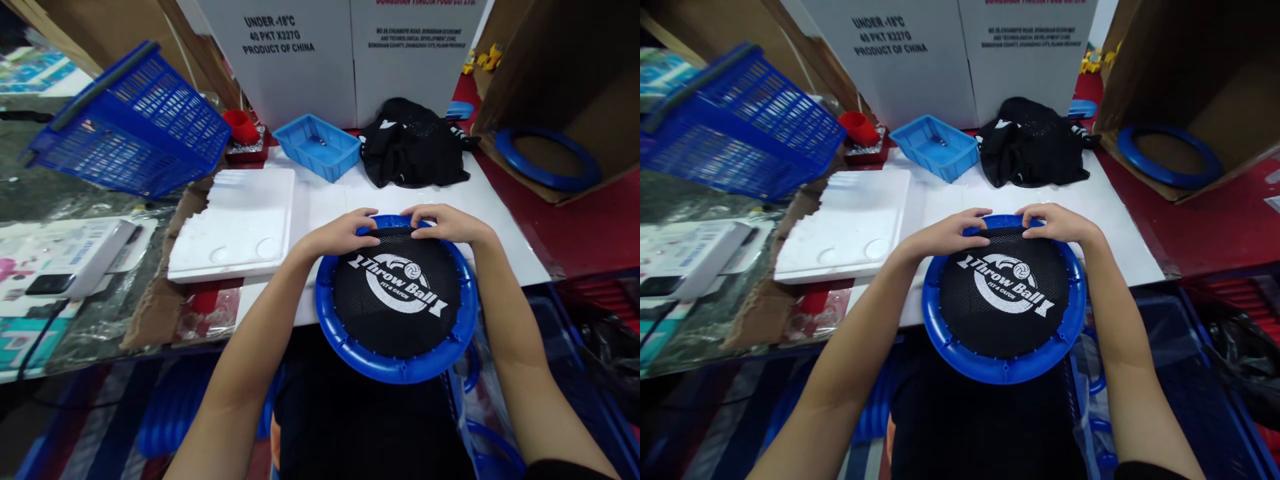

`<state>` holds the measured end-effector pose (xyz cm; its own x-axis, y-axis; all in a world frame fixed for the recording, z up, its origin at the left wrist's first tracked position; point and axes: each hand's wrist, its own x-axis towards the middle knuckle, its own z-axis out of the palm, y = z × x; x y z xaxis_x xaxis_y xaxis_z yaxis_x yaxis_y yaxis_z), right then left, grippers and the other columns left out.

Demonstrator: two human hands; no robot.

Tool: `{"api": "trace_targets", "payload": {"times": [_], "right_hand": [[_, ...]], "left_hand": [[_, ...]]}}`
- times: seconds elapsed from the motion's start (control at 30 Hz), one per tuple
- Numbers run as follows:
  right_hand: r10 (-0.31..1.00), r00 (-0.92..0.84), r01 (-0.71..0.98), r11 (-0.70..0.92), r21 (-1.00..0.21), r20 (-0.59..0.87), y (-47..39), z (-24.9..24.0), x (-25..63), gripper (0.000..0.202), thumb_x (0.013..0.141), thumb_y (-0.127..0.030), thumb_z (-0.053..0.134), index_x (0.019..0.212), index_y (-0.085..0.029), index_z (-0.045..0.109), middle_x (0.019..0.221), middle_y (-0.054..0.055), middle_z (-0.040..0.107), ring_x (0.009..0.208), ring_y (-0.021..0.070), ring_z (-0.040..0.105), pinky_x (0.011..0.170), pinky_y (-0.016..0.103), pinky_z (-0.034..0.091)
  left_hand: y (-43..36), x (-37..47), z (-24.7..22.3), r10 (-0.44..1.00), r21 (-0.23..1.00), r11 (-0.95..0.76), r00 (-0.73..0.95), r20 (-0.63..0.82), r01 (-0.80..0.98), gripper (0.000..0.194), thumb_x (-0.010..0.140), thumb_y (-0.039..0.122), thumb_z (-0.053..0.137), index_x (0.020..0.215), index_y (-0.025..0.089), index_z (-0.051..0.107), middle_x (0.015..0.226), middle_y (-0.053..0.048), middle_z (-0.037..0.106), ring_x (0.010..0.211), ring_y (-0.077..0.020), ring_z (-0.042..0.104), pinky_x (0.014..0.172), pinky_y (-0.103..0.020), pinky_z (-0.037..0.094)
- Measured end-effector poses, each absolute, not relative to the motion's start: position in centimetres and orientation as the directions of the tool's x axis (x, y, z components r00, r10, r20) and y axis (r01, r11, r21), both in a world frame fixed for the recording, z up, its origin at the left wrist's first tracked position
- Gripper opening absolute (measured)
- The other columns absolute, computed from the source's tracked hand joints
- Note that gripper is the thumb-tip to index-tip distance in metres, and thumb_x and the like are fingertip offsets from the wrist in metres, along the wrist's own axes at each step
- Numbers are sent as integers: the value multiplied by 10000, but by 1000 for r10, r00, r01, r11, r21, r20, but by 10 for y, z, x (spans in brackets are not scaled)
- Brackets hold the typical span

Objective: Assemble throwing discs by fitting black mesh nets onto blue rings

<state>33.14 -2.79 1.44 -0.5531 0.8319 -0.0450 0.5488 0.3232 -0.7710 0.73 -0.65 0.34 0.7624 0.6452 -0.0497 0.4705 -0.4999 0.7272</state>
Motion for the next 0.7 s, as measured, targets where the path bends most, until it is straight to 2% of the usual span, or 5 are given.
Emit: {"api": "trace_targets", "payload": {"times": [0.13,0.27,0.5,0.7], "right_hand": [[815,-575,572,343,-745,-67,-28,16,334,295,921,-555,809,921,-261,785,1582,91,715,1467,365,647,1291,576,427],[803,-592,565,352,-746,-69,-28,15,336,298,912,-566,816,920,-268,806,1620,65,690,1502,365,623,1317,566,406],[886,-464,502,276,-820,14,-28,9,329,317,928,-560,787,889,-251,728,1426,113,802,1333,367,722,1180,570,518],[892,-450,534,297,-792,31,-25,4,327,299,957,-538,724,874,-253,688,1389,121,801,1244,360,724,1149,586,523]], "left_hand": [[-1,-5,9,682,760,-459,731,-30,460,317,970,532,730,959,220,789,1662,-139,614,1490,-342,618,1297,-529,450],[2,-4,4,725,780,-456,687,46,429,265,939,491,771,934,231,820,1405,-119,759,1275,-297,715,1194,-498,532],[6,3,-12,811,785,-481,537,231,390,196,900,439,819,893,248,859,1159,-88,798,1104,-255,735,1077,-446,588],[8,5,-19,862,866,-337,491,127,368,275,875,492,848,901,222,889,959,-85,856,952,-249,774,991,-421,599]]}}
